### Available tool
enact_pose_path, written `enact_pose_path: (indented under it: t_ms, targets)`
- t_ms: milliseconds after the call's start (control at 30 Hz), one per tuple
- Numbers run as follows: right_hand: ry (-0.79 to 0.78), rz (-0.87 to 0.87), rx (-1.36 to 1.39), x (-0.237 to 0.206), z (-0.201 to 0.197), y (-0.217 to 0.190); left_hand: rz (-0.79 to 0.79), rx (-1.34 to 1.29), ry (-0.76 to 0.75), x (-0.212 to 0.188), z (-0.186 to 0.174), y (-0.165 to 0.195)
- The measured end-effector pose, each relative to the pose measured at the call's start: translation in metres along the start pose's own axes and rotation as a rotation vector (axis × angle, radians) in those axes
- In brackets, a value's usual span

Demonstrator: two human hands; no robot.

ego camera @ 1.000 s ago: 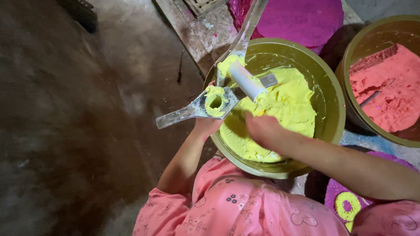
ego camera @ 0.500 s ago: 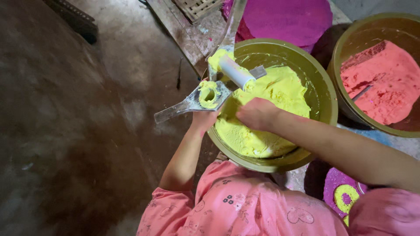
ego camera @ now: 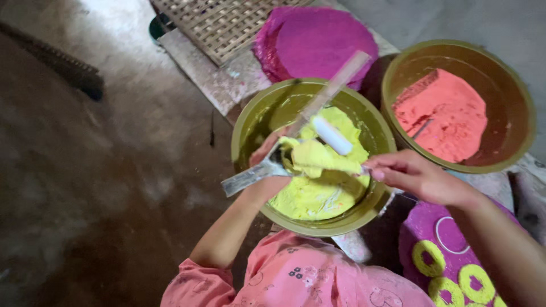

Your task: The person uses a wooden press to shape yellow dough into rings on a purple mat, then fills the centers with pink dough using the same press. The finished pieces are arranged on a second purple mat.

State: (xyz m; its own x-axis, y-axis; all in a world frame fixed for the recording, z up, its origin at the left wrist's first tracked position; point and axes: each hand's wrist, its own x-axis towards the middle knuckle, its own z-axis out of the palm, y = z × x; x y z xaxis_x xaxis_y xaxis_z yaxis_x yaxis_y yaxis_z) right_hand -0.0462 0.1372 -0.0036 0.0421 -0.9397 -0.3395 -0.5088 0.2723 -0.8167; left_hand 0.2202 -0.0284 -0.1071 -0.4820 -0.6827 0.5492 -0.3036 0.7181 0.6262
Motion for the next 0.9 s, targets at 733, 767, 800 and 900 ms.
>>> enact_pose_path:
  t_ms: [733, 767, 800, 900]
  targets:
    - [0.577, -0.030, -0.810, -0.055, 0.041, -0.057, -0.090, -0.148, -0.142, 0.003, 0.039, 0.011]
    - [0.606, -0.021, -0.640, -0.045, 0.047, -0.057, -0.011, -0.164, -0.008, 0.009, 0.038, 0.018]
    - [0.629, -0.009, -0.467, -0.032, 0.054, -0.054, 0.006, -0.066, 0.001, 0.014, 0.039, 0.024]
    - [0.654, -0.325, -0.281, -0.003, 0.090, -0.025, -0.153, 0.132, -0.091, 0.026, 0.035, 0.037]
